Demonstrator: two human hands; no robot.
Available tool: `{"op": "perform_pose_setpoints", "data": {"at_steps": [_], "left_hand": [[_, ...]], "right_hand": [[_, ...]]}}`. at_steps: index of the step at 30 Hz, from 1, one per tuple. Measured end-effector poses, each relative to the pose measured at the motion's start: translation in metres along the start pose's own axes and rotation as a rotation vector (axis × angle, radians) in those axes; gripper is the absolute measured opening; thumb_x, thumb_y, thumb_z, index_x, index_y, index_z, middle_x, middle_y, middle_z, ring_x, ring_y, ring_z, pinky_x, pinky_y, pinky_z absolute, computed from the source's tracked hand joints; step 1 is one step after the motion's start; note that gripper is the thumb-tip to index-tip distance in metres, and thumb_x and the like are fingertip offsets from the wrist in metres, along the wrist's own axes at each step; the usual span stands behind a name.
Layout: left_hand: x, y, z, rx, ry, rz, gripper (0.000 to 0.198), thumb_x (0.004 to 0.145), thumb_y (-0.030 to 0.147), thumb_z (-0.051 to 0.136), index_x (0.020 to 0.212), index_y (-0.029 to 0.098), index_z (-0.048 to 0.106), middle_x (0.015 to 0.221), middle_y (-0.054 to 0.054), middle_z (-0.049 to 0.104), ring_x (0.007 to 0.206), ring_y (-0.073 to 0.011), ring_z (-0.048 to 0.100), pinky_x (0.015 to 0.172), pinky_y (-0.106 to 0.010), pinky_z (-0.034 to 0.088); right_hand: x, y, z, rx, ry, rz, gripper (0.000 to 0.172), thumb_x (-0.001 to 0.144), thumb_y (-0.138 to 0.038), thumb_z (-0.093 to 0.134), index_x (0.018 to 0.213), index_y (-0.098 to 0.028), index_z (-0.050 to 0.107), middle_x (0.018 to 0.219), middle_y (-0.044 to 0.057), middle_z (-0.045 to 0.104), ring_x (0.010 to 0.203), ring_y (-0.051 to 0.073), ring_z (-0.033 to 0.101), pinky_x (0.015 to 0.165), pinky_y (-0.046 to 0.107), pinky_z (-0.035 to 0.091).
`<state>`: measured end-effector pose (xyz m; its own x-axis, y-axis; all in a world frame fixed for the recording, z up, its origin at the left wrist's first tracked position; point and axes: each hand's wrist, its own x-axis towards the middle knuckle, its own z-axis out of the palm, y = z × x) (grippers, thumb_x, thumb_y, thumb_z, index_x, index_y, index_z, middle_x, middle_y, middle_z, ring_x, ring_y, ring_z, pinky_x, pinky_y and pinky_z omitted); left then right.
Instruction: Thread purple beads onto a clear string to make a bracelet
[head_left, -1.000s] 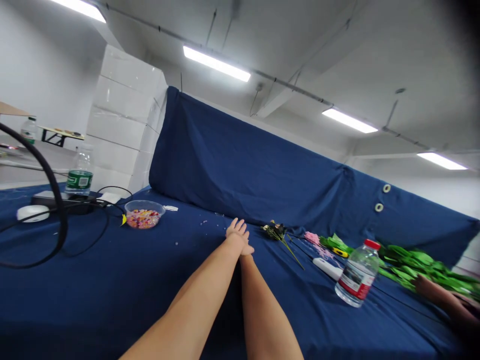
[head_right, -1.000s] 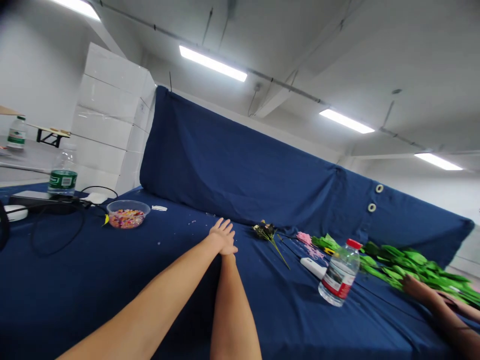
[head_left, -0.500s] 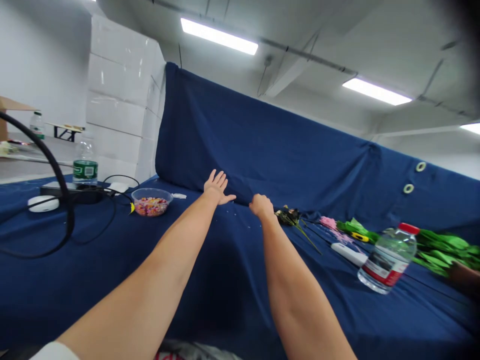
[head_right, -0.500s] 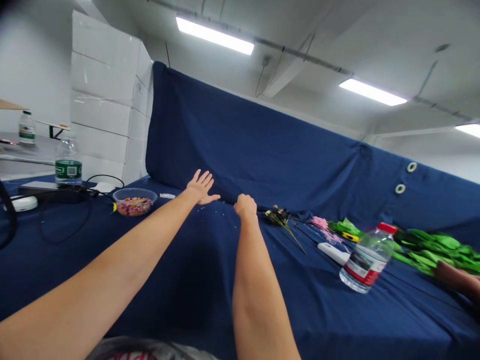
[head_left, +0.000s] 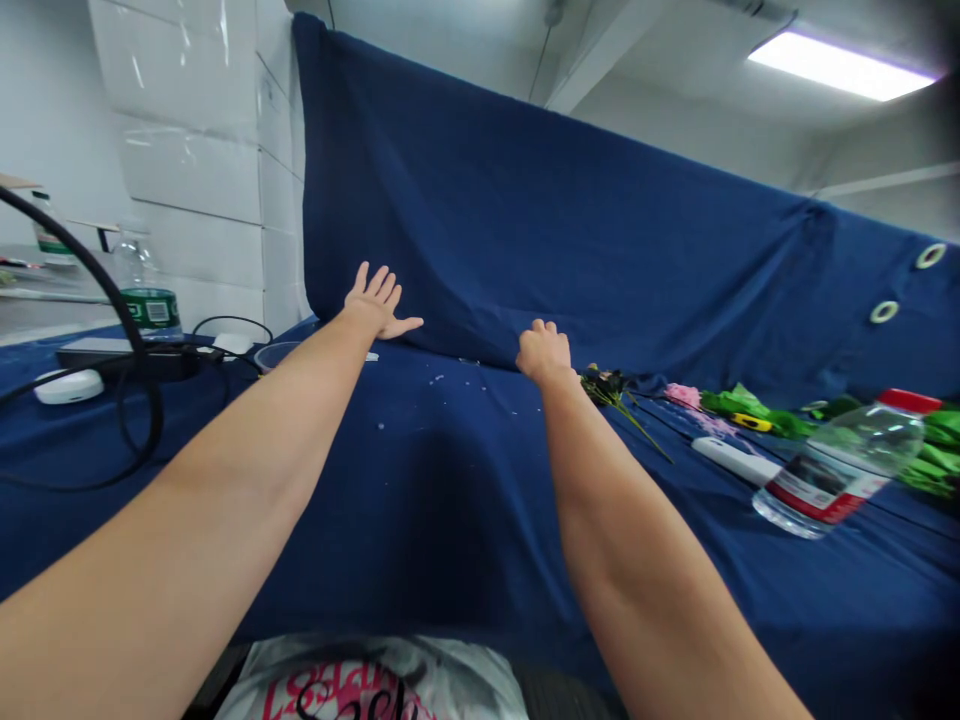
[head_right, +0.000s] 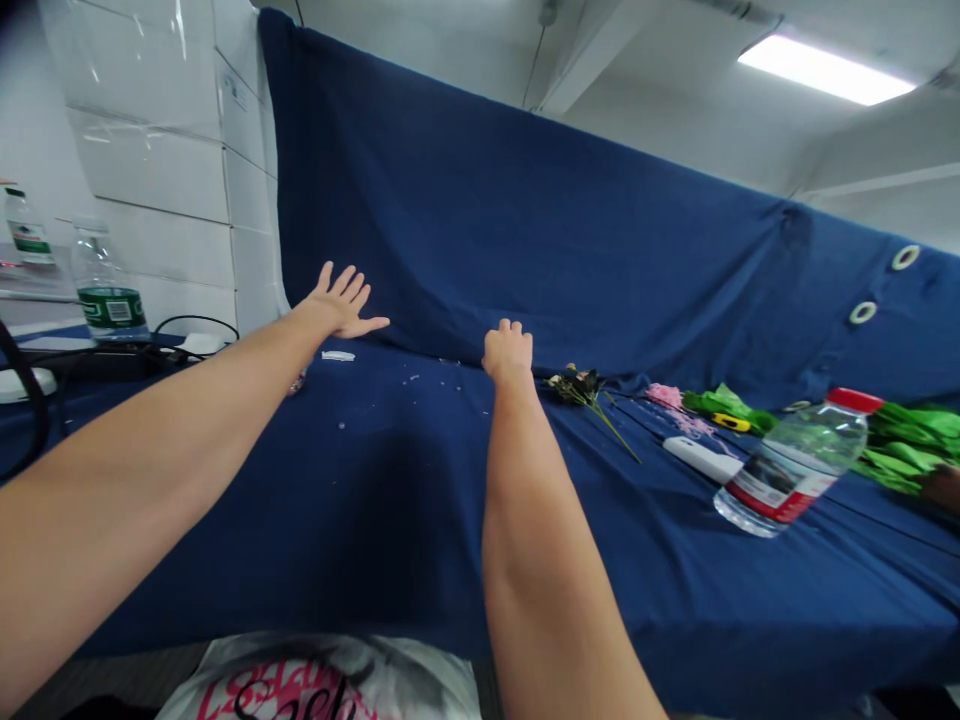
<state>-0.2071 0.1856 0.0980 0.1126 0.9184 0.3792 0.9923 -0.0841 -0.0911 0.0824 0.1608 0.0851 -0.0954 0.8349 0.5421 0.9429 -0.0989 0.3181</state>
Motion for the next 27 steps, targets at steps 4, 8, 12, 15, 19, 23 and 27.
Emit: {"op": "perform_pose_setpoints", "data": {"at_steps": [4, 8, 12, 15, 19, 23, 27], "left_hand": [[0.0, -0.016, -0.001, 0.009, -0.016, -0.049, 0.08, 0.097, 0.066, 0.046, 0.159, 0.019, 0.027, 0.171, -0.01, 0.007, 0.155, -0.0336, -0.01, 0.117, -0.055, -0.025], [0.001, -0.016, 0.0, -0.012, -0.016, -0.057, 0.079, 0.097, 0.065, 0.047, 0.158, 0.019, 0.028, 0.17, -0.01, 0.008, 0.155, -0.0346, -0.008, 0.118, -0.057, -0.023], [-0.003, -0.008, 0.009, -0.071, -0.004, -0.015, 0.072, 0.097, 0.058, 0.054, 0.155, 0.021, 0.035, 0.169, -0.01, 0.014, 0.155, -0.037, 0.002, 0.121, -0.062, -0.013], [-0.009, -0.004, 0.019, -0.122, 0.014, 0.011, 0.065, 0.097, 0.051, 0.058, 0.152, 0.022, 0.04, 0.167, -0.011, 0.022, 0.153, -0.0385, 0.013, 0.121, -0.065, 0.001], [-0.013, -0.007, 0.03, -0.161, 0.042, 0.015, 0.056, 0.097, 0.044, 0.062, 0.146, 0.02, 0.048, 0.16, -0.013, 0.035, 0.146, -0.0388, 0.03, 0.118, -0.067, 0.02], [-0.014, -0.008, 0.039, -0.2, 0.048, 0.113, 0.05, 0.097, 0.04, 0.063, 0.141, 0.019, 0.052, 0.153, -0.014, 0.044, 0.138, -0.0366, 0.044, 0.113, -0.064, 0.035], [-0.024, 0.0, 0.047, -0.288, 0.019, 0.355, 0.04, 0.098, 0.039, 0.063, 0.13, 0.017, 0.06, 0.144, -0.013, 0.053, 0.132, -0.0335, 0.05, 0.11, -0.06, 0.038]], "right_hand": [[0.002, -0.004, 0.003, -0.077, 0.021, -0.002, 0.034, 0.097, -0.031, 0.066, 0.127, -0.016, 0.061, 0.136, 0.012, 0.058, 0.122, 0.03, 0.058, 0.1, 0.053, 0.05], [0.003, -0.004, 0.008, -0.14, -0.005, 0.0, 0.034, 0.097, -0.032, 0.066, 0.126, -0.016, 0.062, 0.136, 0.012, 0.058, 0.123, 0.03, 0.057, 0.102, 0.054, 0.049], [-0.001, -0.001, 0.014, -0.181, -0.048, 0.009, 0.033, 0.097, -0.033, 0.065, 0.126, -0.016, 0.062, 0.135, 0.011, 0.059, 0.122, 0.03, 0.058, 0.102, 0.053, 0.049], [-0.008, 0.003, 0.02, -0.189, -0.073, 0.005, 0.033, 0.097, -0.033, 0.065, 0.125, -0.016, 0.062, 0.134, 0.011, 0.059, 0.12, 0.029, 0.059, 0.1, 0.052, 0.05], [-0.016, 0.008, 0.033, -0.169, -0.093, 0.0, 0.032, 0.097, -0.033, 0.065, 0.124, -0.016, 0.062, 0.131, 0.011, 0.061, 0.118, 0.028, 0.06, 0.099, 0.051, 0.051], [-0.015, 0.005, 0.048, -0.129, -0.074, -0.049, 0.031, 0.098, -0.034, 0.064, 0.123, -0.015, 0.063, 0.129, 0.011, 0.062, 0.116, 0.028, 0.061, 0.097, 0.05, 0.052], [-0.011, -0.004, 0.063, -0.063, -0.02, -0.166, 0.028, 0.098, -0.034, 0.064, 0.12, -0.015, 0.064, 0.126, 0.01, 0.063, 0.113, 0.027, 0.062, 0.096, 0.049, 0.052]]}}
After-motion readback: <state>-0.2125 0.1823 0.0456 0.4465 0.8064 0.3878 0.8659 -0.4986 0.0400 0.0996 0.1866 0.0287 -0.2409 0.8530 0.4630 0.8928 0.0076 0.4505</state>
